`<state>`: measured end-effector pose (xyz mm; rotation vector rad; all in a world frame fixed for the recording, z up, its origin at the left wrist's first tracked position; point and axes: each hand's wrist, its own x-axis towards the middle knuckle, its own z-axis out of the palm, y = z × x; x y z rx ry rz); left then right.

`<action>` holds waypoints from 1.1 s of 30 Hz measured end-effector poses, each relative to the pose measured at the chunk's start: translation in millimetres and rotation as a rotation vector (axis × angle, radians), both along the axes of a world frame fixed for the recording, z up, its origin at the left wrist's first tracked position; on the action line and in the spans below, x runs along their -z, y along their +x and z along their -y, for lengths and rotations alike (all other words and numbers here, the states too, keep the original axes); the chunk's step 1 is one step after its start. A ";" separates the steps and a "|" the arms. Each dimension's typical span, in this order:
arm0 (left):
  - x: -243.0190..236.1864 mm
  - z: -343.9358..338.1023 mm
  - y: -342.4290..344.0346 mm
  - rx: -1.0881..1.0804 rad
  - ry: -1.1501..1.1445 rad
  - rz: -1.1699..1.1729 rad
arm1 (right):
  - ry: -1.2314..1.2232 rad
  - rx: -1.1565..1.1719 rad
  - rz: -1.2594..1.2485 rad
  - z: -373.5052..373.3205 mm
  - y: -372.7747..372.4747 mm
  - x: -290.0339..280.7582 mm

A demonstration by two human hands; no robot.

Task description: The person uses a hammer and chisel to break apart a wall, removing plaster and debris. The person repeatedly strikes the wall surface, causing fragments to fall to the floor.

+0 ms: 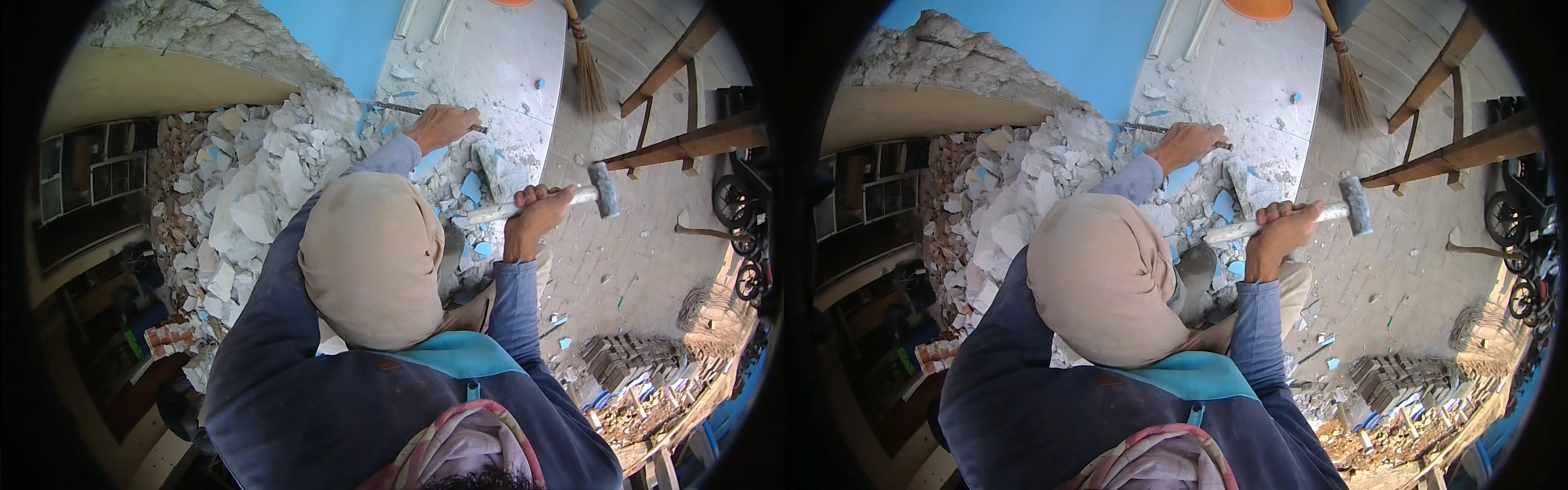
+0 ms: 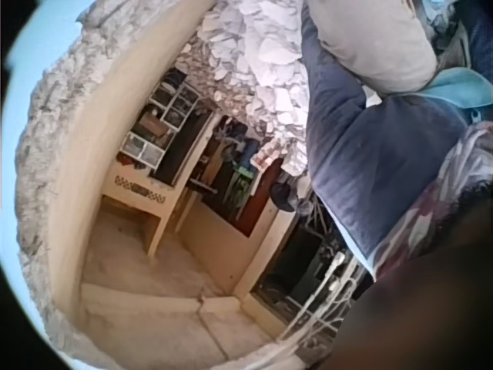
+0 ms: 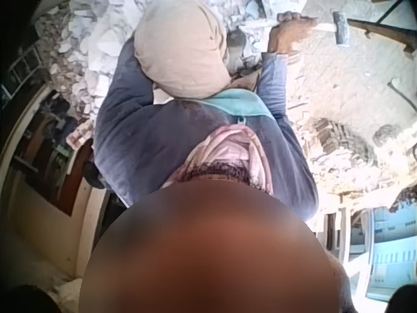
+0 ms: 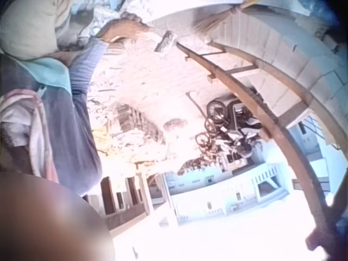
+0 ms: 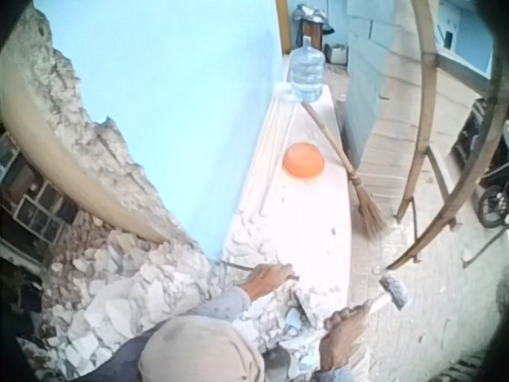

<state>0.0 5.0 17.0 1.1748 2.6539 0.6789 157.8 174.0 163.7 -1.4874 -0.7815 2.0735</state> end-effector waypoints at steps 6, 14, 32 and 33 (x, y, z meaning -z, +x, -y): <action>4.5 5.0 20.4 0.052 -0.245 0.076 | -0.253 -0.848 -0.198 -15.5 65.1 70.6; -15.0 6.1 -5.6 -0.031 0.047 0.038 | 0.184 0.103 -0.188 -80.2 8.8 -13.2; -9.0 5.1 -3.5 -0.053 -0.092 0.062 | 0.360 0.321 -0.140 -80.9 9.3 -24.3; -7.1 7.2 -2.3 -0.052 -0.078 0.051 | 0.323 0.352 -0.095 -47.9 -1.2 -20.1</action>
